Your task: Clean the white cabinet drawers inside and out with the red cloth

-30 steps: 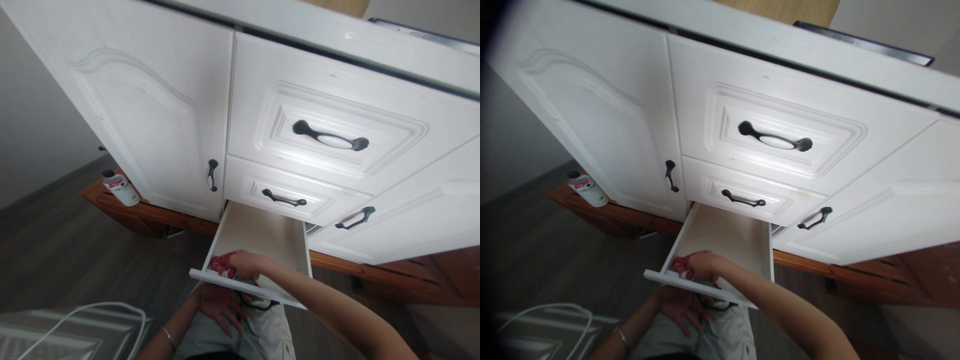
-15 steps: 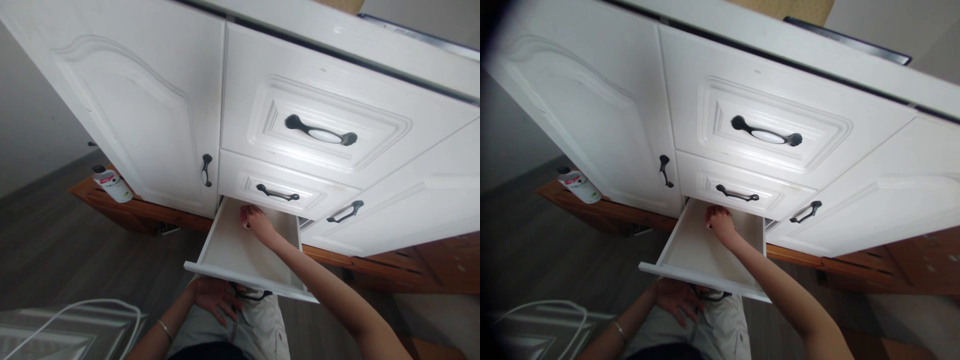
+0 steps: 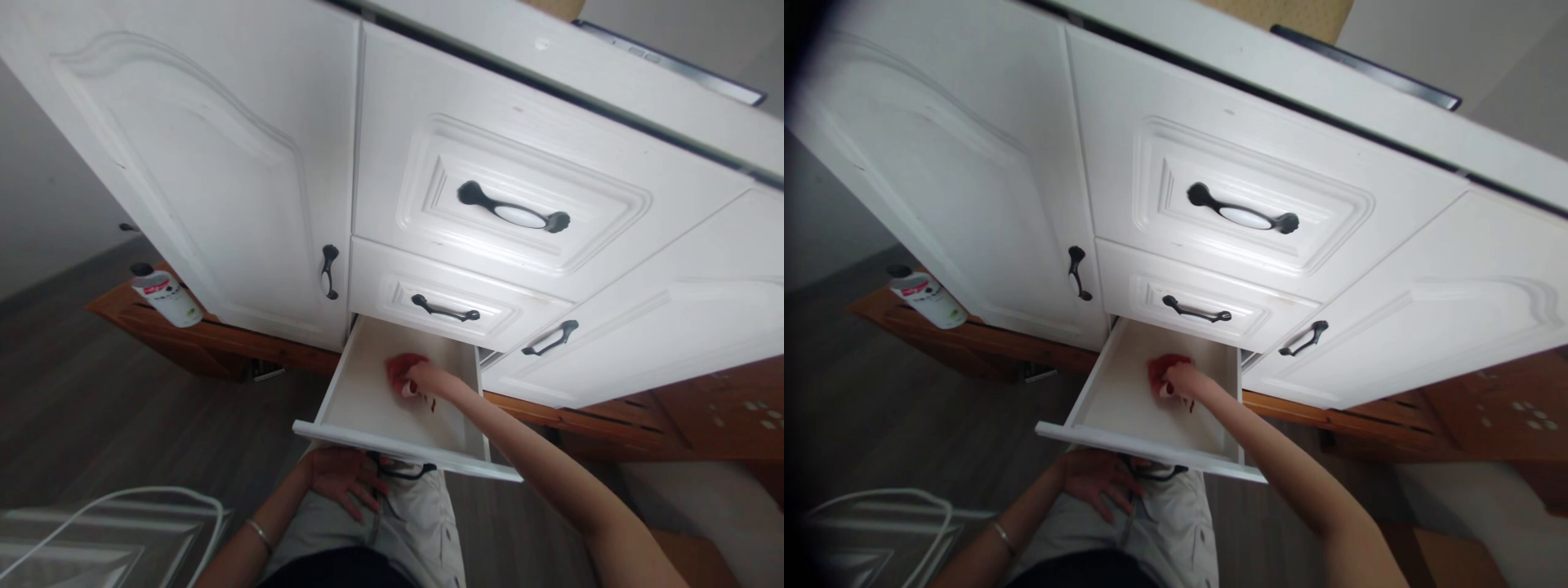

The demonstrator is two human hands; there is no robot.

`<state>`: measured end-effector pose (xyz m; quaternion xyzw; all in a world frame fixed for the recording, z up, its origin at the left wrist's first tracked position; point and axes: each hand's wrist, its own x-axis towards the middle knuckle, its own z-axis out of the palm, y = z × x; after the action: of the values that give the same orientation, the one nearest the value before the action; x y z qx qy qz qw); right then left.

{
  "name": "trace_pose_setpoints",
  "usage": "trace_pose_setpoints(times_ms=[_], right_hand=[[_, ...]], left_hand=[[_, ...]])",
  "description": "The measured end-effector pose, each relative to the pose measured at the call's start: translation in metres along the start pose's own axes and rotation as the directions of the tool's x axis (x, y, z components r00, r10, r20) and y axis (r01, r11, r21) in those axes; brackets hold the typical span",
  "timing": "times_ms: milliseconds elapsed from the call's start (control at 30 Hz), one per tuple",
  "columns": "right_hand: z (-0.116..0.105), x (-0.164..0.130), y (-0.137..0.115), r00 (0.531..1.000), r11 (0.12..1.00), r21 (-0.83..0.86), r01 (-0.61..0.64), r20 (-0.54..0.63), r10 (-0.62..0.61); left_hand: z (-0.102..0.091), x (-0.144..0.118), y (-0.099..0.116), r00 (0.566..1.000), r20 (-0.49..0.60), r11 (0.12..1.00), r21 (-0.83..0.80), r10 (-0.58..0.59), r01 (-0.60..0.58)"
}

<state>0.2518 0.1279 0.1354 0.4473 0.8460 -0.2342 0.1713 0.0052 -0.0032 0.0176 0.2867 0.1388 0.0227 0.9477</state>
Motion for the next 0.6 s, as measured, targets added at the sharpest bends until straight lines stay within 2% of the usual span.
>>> trace_pose_setpoints(times_ms=[100,167,233,333,433,500,600], right_hand=[[0.017,-0.041,-0.013,0.984,0.992,0.065,0.110,0.131,-0.118],[0.025,-0.060,-0.018,0.970,0.988,0.099,0.122,0.197,-0.139],[0.025,-0.070,-0.019,0.959,0.990,0.102,0.096,0.256,-0.119],[0.015,-0.071,-0.013,0.949,0.996,0.059,0.071,0.303,-0.085],[-0.003,-0.064,0.001,0.977,1.000,-0.009,0.015,0.214,-0.012],[-0.017,-0.056,0.016,0.990,0.993,-0.059,-0.104,0.094,0.109],[-0.032,-0.040,0.038,0.946,0.941,-0.099,-0.322,-0.077,0.316]], left_hand=[[-0.023,0.007,-0.014,0.987,0.161,0.999,-0.050,0.026,-0.019],[-0.035,0.010,-0.021,0.975,0.221,0.996,-0.085,0.031,-0.012],[-0.041,0.013,-0.025,0.973,0.227,0.993,-0.116,0.029,-0.002],[-0.041,0.013,-0.027,0.980,0.198,0.990,-0.140,0.028,0.000],[-0.040,0.013,-0.026,0.981,0.192,0.991,-0.133,0.028,-0.002],[-0.041,0.013,-0.026,0.979,0.203,0.991,-0.135,0.021,0.006],[-0.043,0.014,-0.026,0.977,0.215,0.988,-0.153,0.016,0.017]])
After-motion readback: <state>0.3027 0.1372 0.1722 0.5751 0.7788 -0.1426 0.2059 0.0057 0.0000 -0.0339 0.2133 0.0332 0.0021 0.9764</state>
